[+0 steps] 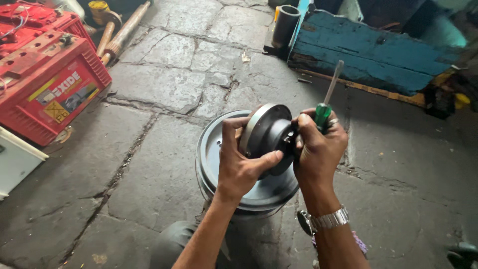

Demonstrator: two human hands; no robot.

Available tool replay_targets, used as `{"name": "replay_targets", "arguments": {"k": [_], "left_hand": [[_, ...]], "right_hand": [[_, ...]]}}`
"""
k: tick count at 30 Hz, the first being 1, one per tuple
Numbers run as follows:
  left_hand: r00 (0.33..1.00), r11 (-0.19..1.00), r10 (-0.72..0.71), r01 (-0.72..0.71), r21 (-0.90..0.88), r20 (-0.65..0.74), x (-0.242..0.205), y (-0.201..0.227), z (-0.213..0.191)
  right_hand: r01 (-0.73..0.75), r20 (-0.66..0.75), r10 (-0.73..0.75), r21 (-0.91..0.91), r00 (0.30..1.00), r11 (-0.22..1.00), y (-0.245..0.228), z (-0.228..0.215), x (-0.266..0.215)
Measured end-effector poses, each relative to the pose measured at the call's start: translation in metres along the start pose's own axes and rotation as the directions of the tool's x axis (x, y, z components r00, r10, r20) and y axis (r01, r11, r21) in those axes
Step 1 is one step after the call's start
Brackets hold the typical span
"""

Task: The person sits on the floor and assembles a circular metal mechanical part. They use a green-handled screwdriver to tighten screws and a wrench to secure bolts, repeatedly flipping the part over to access different sides.

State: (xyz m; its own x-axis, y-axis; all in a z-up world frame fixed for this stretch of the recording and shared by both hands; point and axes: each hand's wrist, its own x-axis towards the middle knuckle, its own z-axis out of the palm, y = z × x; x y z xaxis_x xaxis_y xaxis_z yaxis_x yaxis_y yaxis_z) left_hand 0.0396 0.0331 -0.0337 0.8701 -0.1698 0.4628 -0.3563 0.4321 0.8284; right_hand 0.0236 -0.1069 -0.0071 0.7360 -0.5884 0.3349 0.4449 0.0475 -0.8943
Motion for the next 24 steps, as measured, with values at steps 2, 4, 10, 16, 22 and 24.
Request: {"name": "replay_targets", "arguments": {"k": [2,4,10,16,22,24], "left_hand": [[1.000,0.991,-0.004,0.003,0.133,0.001,-0.004,0.005,0.001],[0.990,0.983,0.110,-0.122,0.135,0.091,-0.008,0.012,0.002],[0.831,0.600,0.412,-0.556,0.575,0.374,-0.004,0.018,-0.011],[0.814,0.459,0.416,-0.573,0.679,0.406,0.006,0.012,-0.024],[0.785,0.360,0.188,-0.615,0.702,0.591,0.010,0.024,-0.040],[0.780,0.350,0.144,-0.616,0.706,0.609,0.009,0.025,-0.037]], "right_hand": [[-0.049,0.031,0.045,0.131,0.999,0.990,0.000,-0.006,-0.001],[-0.068,0.068,0.058,0.150,0.996,0.986,-0.003,-0.017,-0.003],[-0.086,0.166,0.115,-0.172,0.979,0.981,-0.016,-0.064,-0.001],[-0.034,0.442,0.286,-0.497,0.850,0.867,0.017,-0.091,-0.022],[-0.168,0.410,0.411,-0.511,0.814,0.843,0.033,-0.093,-0.027],[-0.265,0.307,0.540,-0.621,0.784,0.738,0.026,-0.088,-0.024]]}}
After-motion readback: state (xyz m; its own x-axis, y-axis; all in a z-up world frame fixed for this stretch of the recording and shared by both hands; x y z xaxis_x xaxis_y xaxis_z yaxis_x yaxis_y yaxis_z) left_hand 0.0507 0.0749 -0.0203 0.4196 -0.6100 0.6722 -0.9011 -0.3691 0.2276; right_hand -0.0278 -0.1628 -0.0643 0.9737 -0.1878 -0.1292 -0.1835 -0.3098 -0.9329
